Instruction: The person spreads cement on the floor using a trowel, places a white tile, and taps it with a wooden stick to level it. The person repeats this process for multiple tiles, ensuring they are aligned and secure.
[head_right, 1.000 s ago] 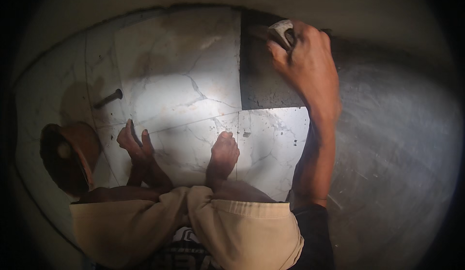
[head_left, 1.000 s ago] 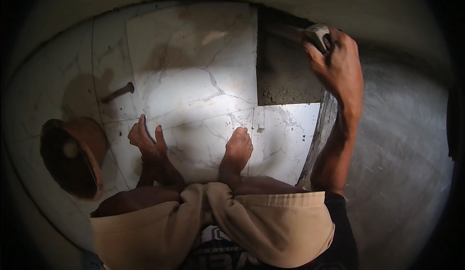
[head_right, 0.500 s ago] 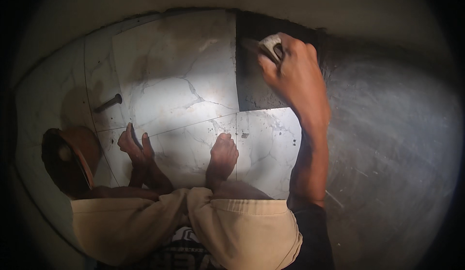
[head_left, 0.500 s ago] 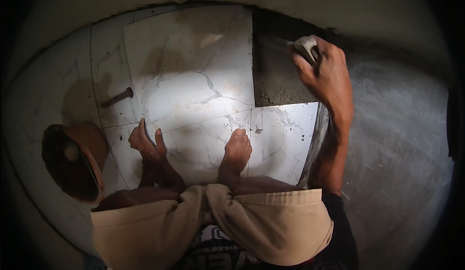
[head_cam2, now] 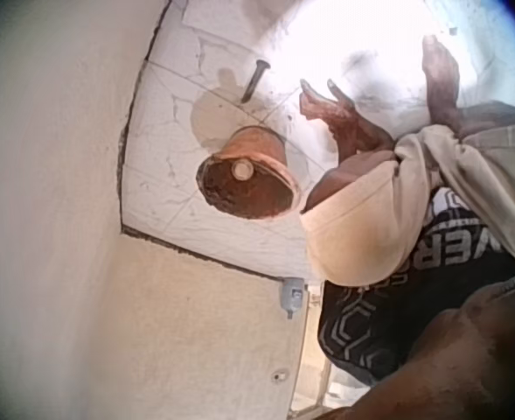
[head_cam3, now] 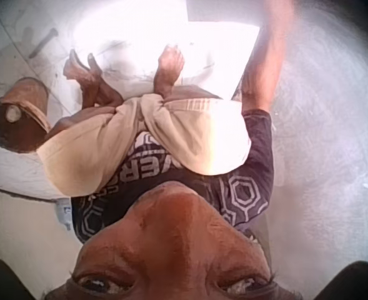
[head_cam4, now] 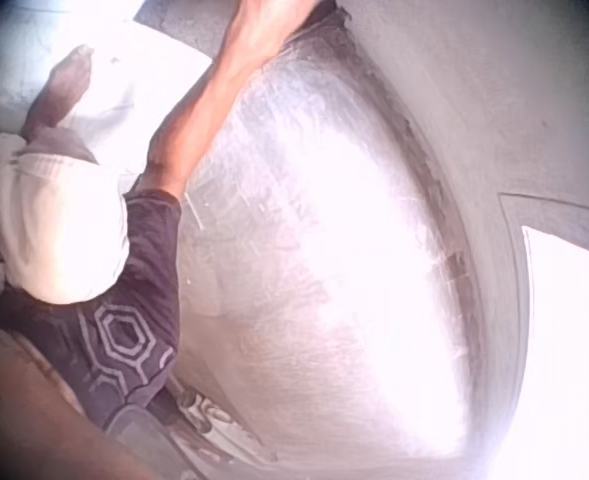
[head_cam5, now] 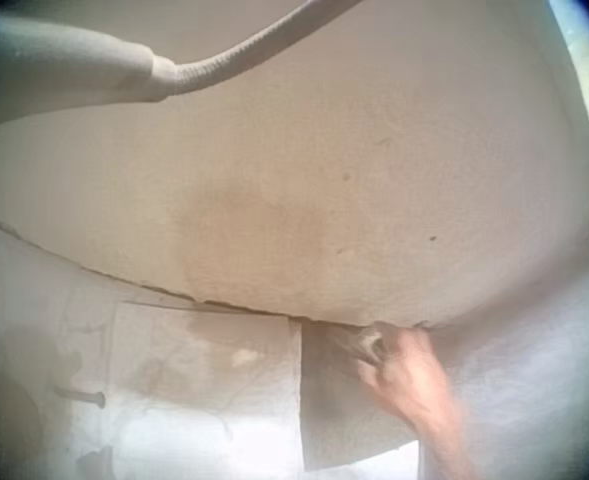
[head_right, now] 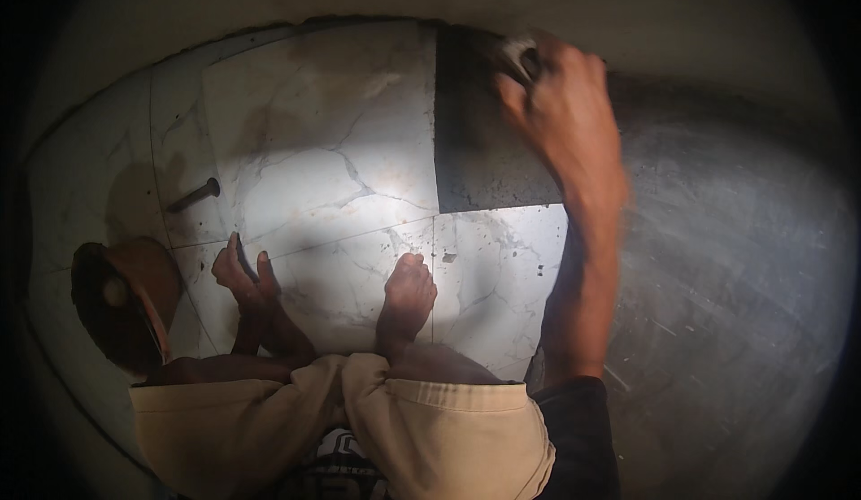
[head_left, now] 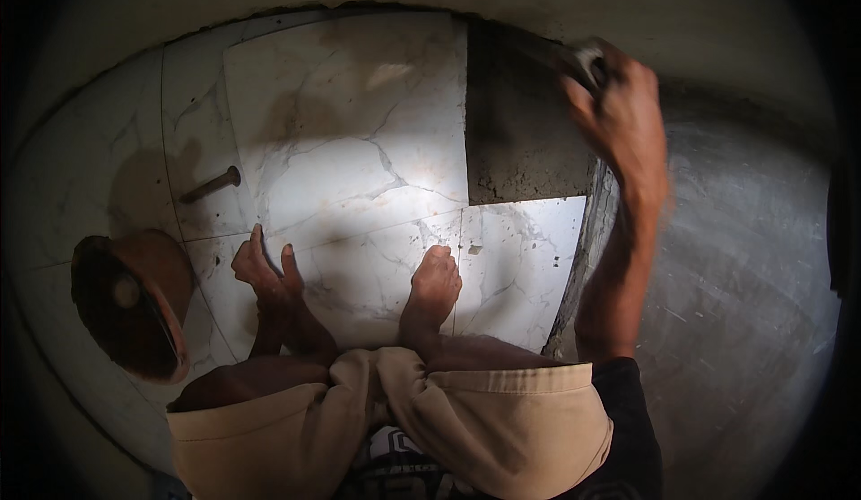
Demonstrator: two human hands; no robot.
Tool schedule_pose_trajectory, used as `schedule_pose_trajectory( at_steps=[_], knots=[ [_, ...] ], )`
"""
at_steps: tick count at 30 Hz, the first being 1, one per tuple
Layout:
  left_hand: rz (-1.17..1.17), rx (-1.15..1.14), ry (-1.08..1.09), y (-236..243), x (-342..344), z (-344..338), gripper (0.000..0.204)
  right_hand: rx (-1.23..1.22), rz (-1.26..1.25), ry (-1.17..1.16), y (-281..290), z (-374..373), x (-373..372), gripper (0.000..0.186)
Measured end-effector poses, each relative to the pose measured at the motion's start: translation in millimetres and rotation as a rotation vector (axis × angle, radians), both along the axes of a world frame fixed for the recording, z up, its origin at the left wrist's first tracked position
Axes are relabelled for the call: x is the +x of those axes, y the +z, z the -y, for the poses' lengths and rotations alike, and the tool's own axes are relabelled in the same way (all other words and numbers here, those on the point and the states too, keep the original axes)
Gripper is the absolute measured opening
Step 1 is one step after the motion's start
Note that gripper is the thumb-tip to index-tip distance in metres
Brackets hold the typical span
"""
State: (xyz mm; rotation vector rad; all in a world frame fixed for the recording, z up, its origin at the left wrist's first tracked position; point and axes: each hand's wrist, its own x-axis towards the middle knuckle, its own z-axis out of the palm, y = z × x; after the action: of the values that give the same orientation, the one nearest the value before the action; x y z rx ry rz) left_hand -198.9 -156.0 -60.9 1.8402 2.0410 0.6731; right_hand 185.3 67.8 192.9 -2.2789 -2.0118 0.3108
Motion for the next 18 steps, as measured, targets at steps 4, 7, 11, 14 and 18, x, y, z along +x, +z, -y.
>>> schedule_pose_trajectory(
  at_steps=[4,7,11,14,18],
  knots=[
    [0.004,0.01,0.013,-3.1,-3.1,3.2,0.063,0.119,0.063,0.11,-36.1,-3.1,9.5,0.052],
    [0.014,0.003,0.025,-3.1,0.9,0.8,0.063,0.178,0.095,0.128,-29.5,0.8,15.6,0.044],
    [0.028,-0.025,0.029,2.8,4.2,-2.2,0.063,0.114,0.232,0.224,-18.2,-1.0,11.8,0.046],
    [-0.016,-0.038,0.037,0.9,-1.5,2.4,0.063,-0.01,0.067,0.11,-20.5,-16.3,-5.0,0.048],
    [-0.008,0.07,0.04,-3.8,0.7,2.2,0.063,0.141,0.16,0.2,-14.3,2.4,-1.5,0.047]
  ],
)
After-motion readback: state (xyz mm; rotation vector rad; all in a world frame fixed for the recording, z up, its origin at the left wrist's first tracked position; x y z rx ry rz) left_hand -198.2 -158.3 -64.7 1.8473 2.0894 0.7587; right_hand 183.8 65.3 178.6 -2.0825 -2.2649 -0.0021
